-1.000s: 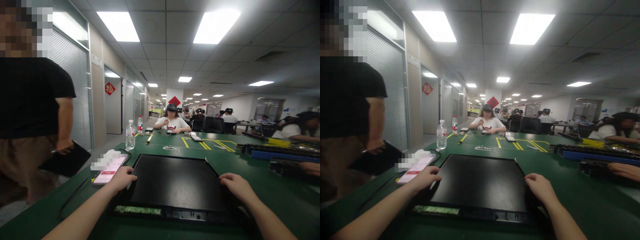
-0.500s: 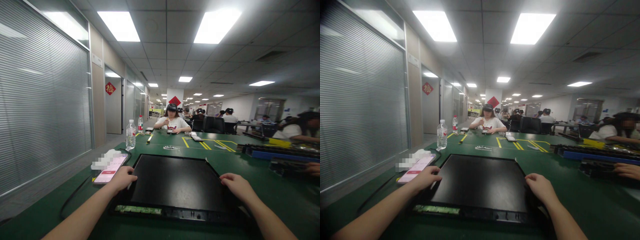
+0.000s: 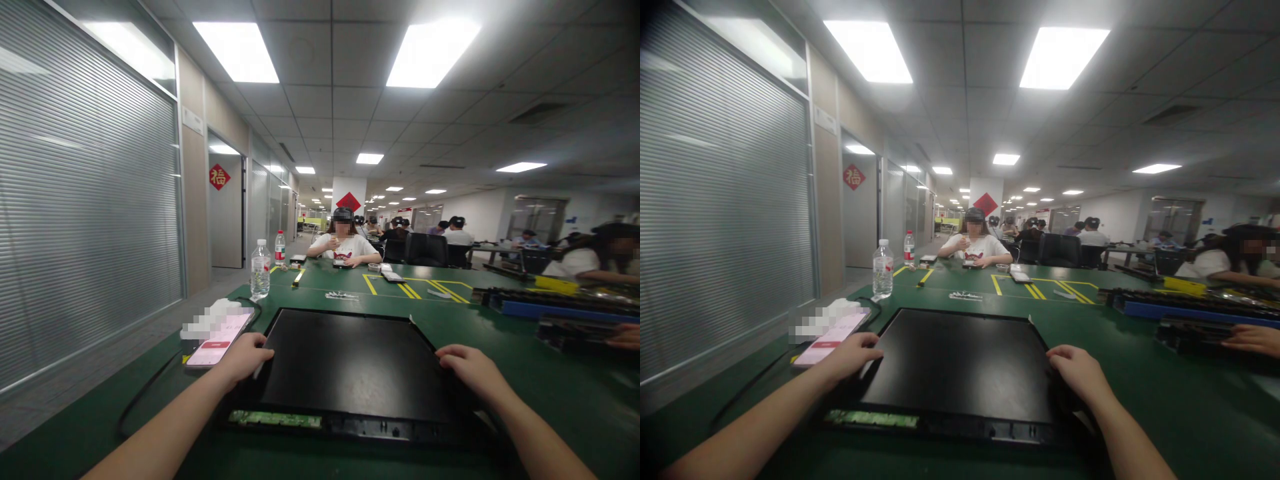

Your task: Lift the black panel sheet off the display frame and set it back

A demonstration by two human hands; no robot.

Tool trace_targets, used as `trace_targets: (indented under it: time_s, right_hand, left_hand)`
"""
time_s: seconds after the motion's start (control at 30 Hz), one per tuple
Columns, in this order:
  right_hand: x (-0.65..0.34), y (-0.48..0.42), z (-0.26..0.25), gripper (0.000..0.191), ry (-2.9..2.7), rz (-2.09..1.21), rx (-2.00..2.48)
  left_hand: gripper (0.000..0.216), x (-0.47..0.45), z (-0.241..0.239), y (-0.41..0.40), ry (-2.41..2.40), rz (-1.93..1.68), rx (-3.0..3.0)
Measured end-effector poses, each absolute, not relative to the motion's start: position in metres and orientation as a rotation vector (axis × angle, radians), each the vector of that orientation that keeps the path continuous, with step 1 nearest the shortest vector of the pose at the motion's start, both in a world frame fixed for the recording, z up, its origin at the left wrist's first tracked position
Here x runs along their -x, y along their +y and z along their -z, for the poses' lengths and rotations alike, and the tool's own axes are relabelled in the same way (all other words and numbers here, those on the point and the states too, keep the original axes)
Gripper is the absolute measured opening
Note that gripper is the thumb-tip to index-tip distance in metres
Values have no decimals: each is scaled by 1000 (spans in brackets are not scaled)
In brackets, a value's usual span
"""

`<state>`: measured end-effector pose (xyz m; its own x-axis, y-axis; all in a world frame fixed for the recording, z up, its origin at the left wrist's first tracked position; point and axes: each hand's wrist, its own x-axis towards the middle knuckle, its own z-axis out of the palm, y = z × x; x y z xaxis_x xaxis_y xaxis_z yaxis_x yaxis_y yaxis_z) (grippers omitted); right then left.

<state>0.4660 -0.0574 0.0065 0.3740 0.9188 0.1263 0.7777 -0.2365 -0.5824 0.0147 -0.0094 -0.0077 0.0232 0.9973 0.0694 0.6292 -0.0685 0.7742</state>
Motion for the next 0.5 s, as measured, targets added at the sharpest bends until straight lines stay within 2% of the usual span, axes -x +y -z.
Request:
trace_targets:
  time_s: [0.33, 0.4, 0.5]
  right_hand:
    - [-469, -54, -3, 23, -1473, -299, 2074]
    - [-468, -54, -3, 23, -1476, -287, 2087]
    - [-467, -55, -3, 22, -1456, -276, 2116]
  left_hand:
    - [23, -17, 10, -9, 1715, -813, -1798]
    - [29, -17, 8, -10, 1717, -792, -1826]
    - [50, -16, 1, -14, 1661, -820, -1959]
